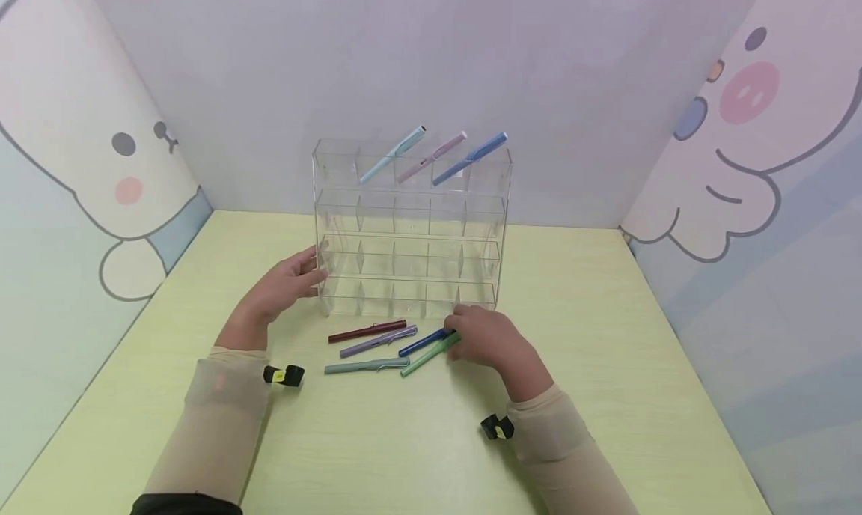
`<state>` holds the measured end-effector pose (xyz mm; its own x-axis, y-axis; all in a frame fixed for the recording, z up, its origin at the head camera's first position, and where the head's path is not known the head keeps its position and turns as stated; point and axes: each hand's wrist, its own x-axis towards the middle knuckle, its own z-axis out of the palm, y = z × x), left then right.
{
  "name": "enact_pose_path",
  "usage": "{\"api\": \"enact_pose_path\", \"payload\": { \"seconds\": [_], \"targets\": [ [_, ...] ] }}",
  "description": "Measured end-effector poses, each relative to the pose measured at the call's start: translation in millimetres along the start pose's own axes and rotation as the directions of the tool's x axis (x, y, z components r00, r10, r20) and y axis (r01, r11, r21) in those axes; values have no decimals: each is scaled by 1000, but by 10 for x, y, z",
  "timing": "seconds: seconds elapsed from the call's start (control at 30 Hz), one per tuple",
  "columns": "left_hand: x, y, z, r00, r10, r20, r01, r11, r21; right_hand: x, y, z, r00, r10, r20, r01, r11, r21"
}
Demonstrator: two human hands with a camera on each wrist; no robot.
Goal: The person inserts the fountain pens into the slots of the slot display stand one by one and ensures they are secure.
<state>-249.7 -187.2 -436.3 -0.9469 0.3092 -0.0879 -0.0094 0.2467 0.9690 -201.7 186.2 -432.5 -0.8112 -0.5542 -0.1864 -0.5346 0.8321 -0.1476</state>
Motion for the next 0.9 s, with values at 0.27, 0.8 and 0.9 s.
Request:
{"api": "enact_pose_path", "payload": {
  "seconds": [0.27, 0.8, 0.9],
  "targets": [
    [8, 9, -1, 1000, 1, 4, -1, 1000, -7, 23, 4, 55, 1000, -2, -10, 1, 1000, -15],
    [-2, 18, 1, 1000, 1, -1, -1, 1000, -6, -2, -32, 75, 1000, -3, 6, 4, 998, -57],
    [-13, 20, 5, 1000, -5, -2, 5, 1000, -2, -13, -34, 74, 1000, -21, 1, 21, 998, -59]
  ]
}}
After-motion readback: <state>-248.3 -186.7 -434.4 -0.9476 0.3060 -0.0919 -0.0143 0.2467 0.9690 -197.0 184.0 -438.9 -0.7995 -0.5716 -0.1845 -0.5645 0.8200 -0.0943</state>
